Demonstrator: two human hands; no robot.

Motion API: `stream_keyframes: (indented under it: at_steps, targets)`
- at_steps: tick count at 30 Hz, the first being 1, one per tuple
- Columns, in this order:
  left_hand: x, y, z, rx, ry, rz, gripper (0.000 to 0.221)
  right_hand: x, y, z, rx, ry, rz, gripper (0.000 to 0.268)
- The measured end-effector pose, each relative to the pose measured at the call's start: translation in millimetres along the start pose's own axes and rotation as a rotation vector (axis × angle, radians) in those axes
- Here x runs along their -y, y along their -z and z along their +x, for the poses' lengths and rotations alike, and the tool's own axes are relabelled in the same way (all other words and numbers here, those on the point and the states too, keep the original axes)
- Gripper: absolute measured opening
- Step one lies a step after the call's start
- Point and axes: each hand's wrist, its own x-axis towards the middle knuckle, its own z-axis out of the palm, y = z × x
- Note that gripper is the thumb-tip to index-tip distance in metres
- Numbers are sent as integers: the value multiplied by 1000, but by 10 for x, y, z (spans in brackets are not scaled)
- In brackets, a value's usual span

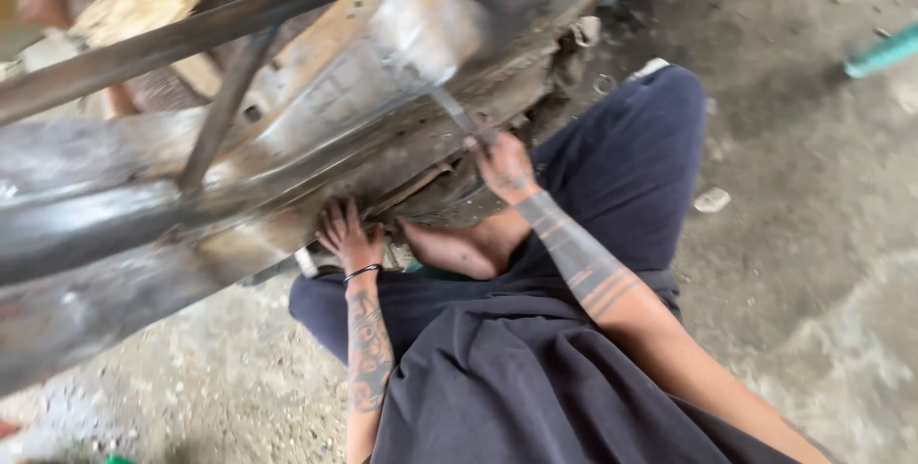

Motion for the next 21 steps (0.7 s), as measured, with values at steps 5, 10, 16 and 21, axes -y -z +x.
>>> stream_keyframes:
  at_steps: [5,10,16,21]
  targets:
    - [-100,64,5,55,41,-100,91,-465,46,29,-92,-31,326,21]
    - [-142,49,23,-2,66,-114,93,-428,-235,-64,-45,-128,417,33]
    - [-104,19,-8,-13,73,-146,90,-505,-193,-62,-57,-78,368,37]
    - [-127,36,5,-22,86,-169,89,-256,-131,-71,55,-189,488,40]
